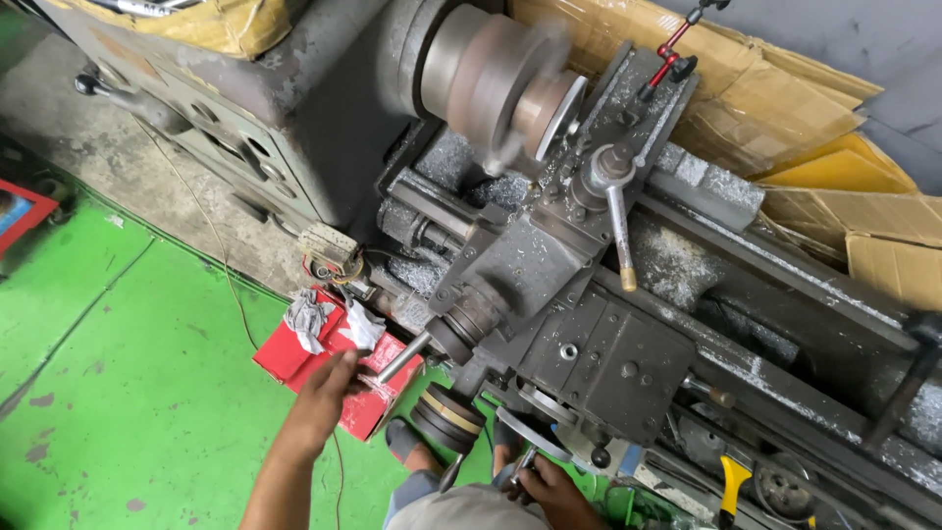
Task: Resurfacing a metal brake disc using a lathe, including clearing metal shavings with a brush and adjusting the cutting tool.
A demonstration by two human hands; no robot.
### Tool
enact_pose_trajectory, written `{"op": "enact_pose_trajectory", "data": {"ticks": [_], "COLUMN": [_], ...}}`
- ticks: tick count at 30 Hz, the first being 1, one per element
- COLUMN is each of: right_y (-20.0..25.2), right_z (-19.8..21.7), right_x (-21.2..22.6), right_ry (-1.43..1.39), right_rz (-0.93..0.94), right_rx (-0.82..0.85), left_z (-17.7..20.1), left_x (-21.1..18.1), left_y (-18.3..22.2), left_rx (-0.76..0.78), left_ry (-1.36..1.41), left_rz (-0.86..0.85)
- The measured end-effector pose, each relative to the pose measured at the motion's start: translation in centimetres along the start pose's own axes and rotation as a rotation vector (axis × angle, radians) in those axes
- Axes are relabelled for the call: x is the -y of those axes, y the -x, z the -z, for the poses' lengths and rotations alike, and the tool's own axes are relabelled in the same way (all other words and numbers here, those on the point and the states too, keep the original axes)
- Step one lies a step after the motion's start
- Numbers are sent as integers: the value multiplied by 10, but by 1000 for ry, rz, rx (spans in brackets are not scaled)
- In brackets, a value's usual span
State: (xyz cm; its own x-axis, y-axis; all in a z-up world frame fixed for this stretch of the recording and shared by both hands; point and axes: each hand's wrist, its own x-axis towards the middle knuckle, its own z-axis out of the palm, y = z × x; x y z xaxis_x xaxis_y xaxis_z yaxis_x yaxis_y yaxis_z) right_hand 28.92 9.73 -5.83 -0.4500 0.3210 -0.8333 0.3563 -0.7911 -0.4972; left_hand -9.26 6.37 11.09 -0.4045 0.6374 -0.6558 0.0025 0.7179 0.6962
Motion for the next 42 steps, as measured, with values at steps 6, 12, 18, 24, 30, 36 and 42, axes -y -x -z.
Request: {"op": "enact_pose_trajectory", "data": {"ticks": [6, 12, 18, 24, 30, 36, 42], "right_y": [24, 26, 37, 11, 18, -2, -15], "right_z": [-18, -16, -22, 18, 34, 63, 80], "right_x": [34, 33, 45, -6, -10, -42, -72], "right_ry": [190, 299, 219, 285, 271, 287, 364], "right_rz": [-165, -101, -78, -108, -156, -120, -251], "right_rx": [-71, -44, -30, -30, -187, -321, -362], "left_z": [-5, -19, -23, -25, -32, -34, -45], "left_x": [-92, -109, -110, -118, -103, -119, -114], "left_y": [26, 1, -17, -15, -30, -1, 9], "left_rx": [27, 303, 472, 495, 542, 334, 176], "left_ry": [-17, -249, -202, -175, -15, -402, -628], "left_rz": [9, -113, -143, -42, -123, -222, -310]}}
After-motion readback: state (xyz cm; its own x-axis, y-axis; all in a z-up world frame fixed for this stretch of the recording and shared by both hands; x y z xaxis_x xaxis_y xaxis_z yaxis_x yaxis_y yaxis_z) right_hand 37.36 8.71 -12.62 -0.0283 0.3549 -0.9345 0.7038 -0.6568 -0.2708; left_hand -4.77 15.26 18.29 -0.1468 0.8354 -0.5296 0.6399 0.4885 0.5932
